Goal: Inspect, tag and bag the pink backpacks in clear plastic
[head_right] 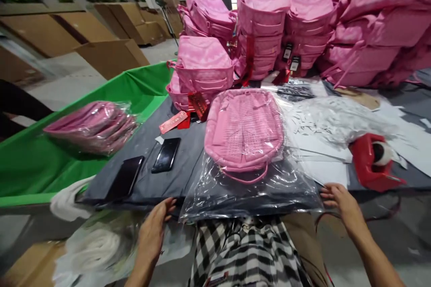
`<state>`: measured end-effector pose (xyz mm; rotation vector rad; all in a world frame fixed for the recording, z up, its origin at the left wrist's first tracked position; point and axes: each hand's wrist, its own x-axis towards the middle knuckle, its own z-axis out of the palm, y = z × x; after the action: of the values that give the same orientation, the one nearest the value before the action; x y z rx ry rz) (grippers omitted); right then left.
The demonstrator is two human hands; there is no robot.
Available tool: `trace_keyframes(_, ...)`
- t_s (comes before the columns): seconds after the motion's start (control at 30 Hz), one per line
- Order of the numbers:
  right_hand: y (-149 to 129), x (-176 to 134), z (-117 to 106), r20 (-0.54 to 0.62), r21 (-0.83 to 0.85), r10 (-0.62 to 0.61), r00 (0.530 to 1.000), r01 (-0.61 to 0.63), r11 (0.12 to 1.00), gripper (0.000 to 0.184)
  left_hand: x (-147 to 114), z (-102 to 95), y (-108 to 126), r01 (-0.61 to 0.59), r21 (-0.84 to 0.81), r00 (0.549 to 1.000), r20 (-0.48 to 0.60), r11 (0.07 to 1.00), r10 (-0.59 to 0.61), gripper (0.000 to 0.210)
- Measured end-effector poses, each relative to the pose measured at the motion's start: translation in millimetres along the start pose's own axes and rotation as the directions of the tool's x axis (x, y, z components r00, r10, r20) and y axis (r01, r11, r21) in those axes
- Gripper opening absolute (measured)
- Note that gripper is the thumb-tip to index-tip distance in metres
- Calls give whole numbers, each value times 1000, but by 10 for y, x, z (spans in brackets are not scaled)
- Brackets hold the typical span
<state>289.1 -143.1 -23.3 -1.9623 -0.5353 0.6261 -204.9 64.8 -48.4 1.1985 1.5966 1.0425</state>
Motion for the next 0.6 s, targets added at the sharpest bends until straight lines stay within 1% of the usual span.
trace_keyframes(0.07,-90,169,99,125,-20,88,988,-86,996,53,117,121,185,21,56,985,171,998,-30,77)
trace_keyframes(0.1,-131,210,156,169,-43,97,981,-91,995,55,152,190,252,18,77,973,230,997,-36,77)
trace_keyframes(0.13,-171,217,211,190,-63,85,978,-75,995,56,174,255,296,3,94,965,259,996,-28,76)
trace_keyframes(0.17,-210,194,257,193,-84,57,980,-42,996,57,181,311,320,-24,112,964,265,993,-7,74)
trace_keyframes(0.23,-285,90,314,153,-152,-18,988,41,988,60,159,388,327,-106,173,966,251,979,60,69)
trace_keyframes(0.3,-351,-26,326,102,-251,-95,990,117,961,62,113,422,320,-172,249,961,253,953,107,64)
trace_keyframes(0.37,-403,-87,320,71,-347,-190,979,203,916,62,83,428,329,-206,297,958,256,933,130,58)
trace_keyframes(0.4,-421,-88,320,64,-387,-233,970,239,891,62,87,422,339,-213,308,961,240,927,141,54)
trace_keyframes(0.43,-432,-70,324,59,-415,-261,964,261,871,62,107,411,348,-211,314,967,204,926,152,50)
trace_keyframes(0.5,-439,4,343,47,-417,-255,966,251,874,63,189,366,349,-179,289,983,100,941,156,46)
trace_keyframes(0.57,-421,82,353,26,-355,-209,978,204,912,65,289,293,321,-84,162,996,33,983,80,45)
trace_keyframes(0.6,-402,107,344,9,-322,-197,980,189,928,66,328,248,301,-26,72,999,35,997,23,46)
